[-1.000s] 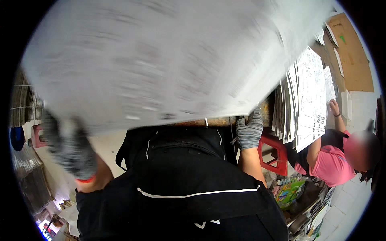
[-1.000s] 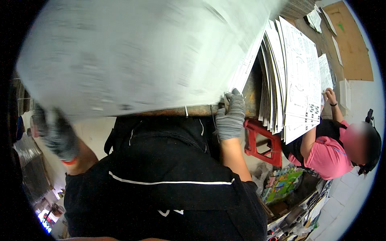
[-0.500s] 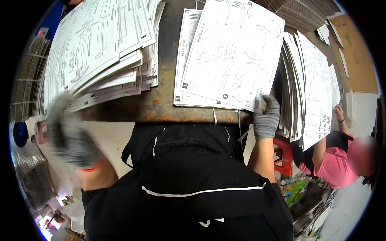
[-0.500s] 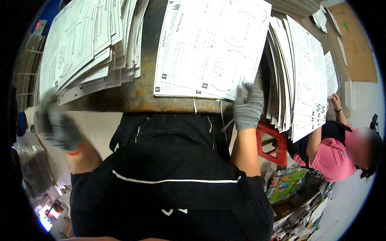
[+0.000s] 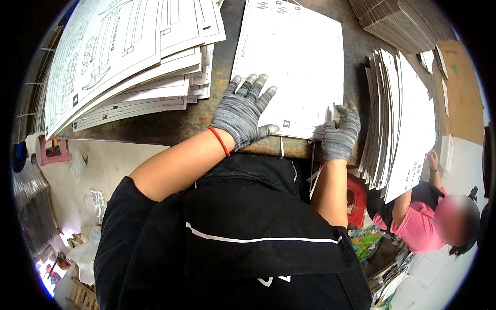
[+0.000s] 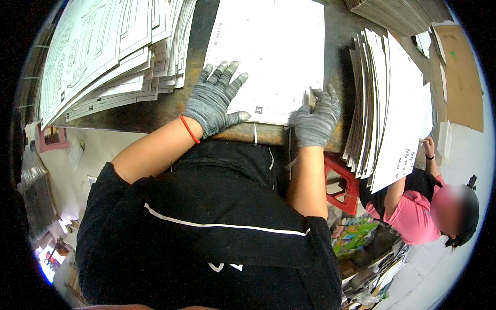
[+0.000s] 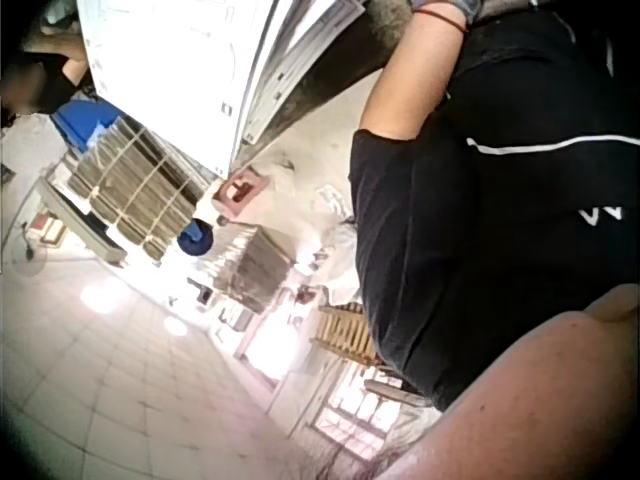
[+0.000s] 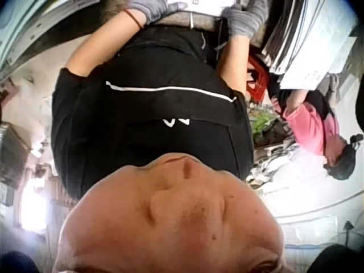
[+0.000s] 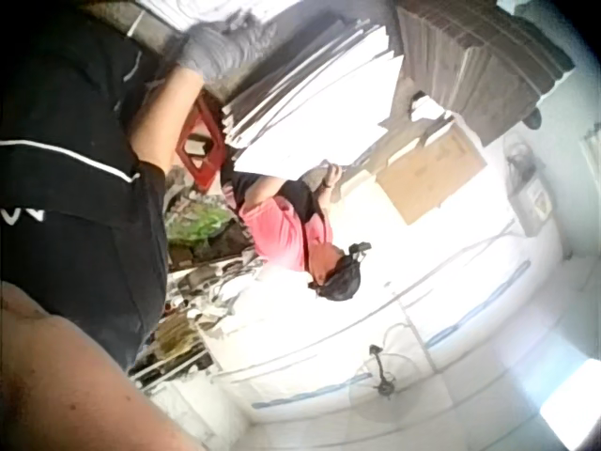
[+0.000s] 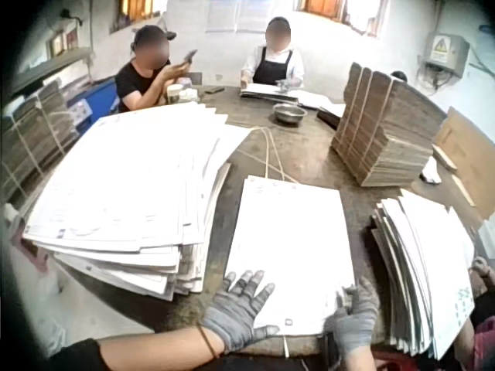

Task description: The person repeatedly punches holes into printed paper sheets using a handheld punch tool. They pick up each sheet, align it, punch, and place it into a completed stack. Other workers are visible in the background performing similar tasks.

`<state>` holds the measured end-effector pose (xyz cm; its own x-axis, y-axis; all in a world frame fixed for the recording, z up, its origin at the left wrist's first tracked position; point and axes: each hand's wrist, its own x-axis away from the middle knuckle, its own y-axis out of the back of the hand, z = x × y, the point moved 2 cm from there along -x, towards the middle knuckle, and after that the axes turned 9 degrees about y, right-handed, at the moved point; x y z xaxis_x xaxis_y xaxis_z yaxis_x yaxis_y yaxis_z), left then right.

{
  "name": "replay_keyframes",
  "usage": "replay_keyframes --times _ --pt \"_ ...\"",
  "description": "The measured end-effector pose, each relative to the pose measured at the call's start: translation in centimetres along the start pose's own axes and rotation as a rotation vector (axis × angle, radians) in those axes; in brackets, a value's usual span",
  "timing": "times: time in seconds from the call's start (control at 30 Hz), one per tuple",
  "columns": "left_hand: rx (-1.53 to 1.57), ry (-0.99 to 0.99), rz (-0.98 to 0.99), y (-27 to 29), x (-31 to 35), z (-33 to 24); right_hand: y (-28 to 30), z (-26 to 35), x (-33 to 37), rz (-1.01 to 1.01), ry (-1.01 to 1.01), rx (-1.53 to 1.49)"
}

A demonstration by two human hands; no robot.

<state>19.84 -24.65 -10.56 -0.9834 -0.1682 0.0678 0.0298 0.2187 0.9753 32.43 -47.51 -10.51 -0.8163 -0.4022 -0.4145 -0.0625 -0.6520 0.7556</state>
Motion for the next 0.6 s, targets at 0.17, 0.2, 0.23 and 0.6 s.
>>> replay_keyframes --times 0.17,0.2,0.23,0.6 --pt "0.077 0.015 -0.042 -0.3 -0.1 -0.1 -2.1 6.8 -0.6 0.161 -0.180 -0.491" --pt "0.097 0.017 -0.053 -0.3 -0.2 0.0 -3.0 7.2 -0.9 0.252 -0.149 -0.453" --pt "0.111 0.018 -0.047 -0.3 -0.2 0.0 -3.9 7.1 -0.9 0.257 -0.098 -0.372" --pt "0.127 0.042 0.036 0.1 -0.6 0.0 -6.0 9.6 -3.2 0.364 -0.050 -0.014"
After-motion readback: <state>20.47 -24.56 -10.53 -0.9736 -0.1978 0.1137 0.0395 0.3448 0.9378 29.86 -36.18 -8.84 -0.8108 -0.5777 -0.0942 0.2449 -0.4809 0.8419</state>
